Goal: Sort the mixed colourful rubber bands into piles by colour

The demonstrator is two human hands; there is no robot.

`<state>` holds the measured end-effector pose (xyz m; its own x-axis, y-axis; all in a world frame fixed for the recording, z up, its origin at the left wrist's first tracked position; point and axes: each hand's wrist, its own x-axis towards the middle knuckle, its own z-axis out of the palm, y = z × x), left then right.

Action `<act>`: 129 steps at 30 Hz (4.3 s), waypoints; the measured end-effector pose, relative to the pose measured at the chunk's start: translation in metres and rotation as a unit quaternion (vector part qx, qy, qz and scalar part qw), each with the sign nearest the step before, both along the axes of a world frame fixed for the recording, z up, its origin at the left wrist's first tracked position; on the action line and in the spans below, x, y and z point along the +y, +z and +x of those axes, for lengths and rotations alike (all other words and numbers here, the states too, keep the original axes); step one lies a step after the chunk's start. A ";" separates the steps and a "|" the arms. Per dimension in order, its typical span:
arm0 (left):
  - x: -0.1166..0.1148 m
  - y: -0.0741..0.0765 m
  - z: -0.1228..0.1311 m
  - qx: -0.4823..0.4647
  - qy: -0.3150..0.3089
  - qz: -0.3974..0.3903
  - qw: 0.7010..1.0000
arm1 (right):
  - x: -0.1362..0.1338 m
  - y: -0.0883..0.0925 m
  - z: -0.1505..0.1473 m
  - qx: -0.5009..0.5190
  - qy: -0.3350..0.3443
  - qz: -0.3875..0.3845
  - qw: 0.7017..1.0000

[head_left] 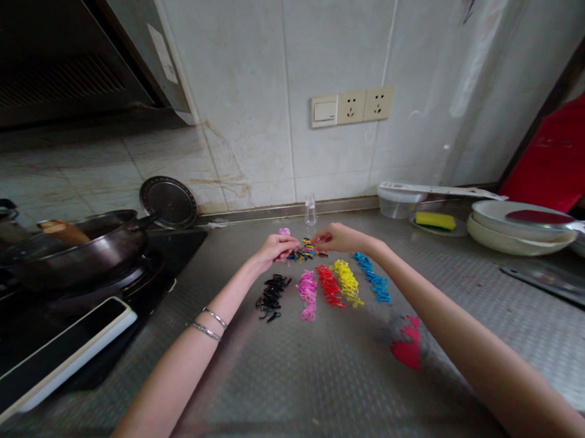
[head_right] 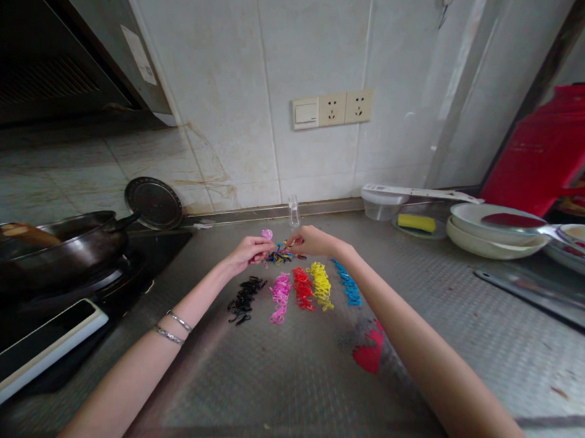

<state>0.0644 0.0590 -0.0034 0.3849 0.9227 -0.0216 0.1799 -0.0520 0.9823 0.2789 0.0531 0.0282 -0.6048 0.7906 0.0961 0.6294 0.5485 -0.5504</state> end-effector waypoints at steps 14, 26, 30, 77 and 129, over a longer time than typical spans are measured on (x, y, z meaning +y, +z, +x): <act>-0.012 0.012 0.012 -0.021 -0.012 0.001 1.000 | -0.014 -0.011 -0.022 0.122 -0.011 -0.095 0.988; 0.016 -0.008 -0.025 0.208 -0.017 0.122 0.970 | 0.009 -0.008 0.026 -0.190 -0.087 -0.023 0.978; 0.018 -0.019 -0.028 0.240 -0.040 0.136 0.960 | 0.005 -0.008 0.027 -0.254 -0.099 -0.077 0.959; -0.004 0.000 0.004 0.282 -0.194 0.161 0.926 | 0.007 -0.042 0.011 -0.250 -0.161 0.101 0.949; 0.033 -0.031 -0.044 0.276 0.033 0.143 0.950 | 0.011 -0.039 0.012 -0.094 -0.191 0.117 0.970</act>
<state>0.0203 0.0923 -0.0344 0.3288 0.9430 0.0513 0.6756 -0.2728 0.6849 0.2905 0.0640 -0.0107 -0.2968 0.9299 0.2173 0.8881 0.3524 -0.2950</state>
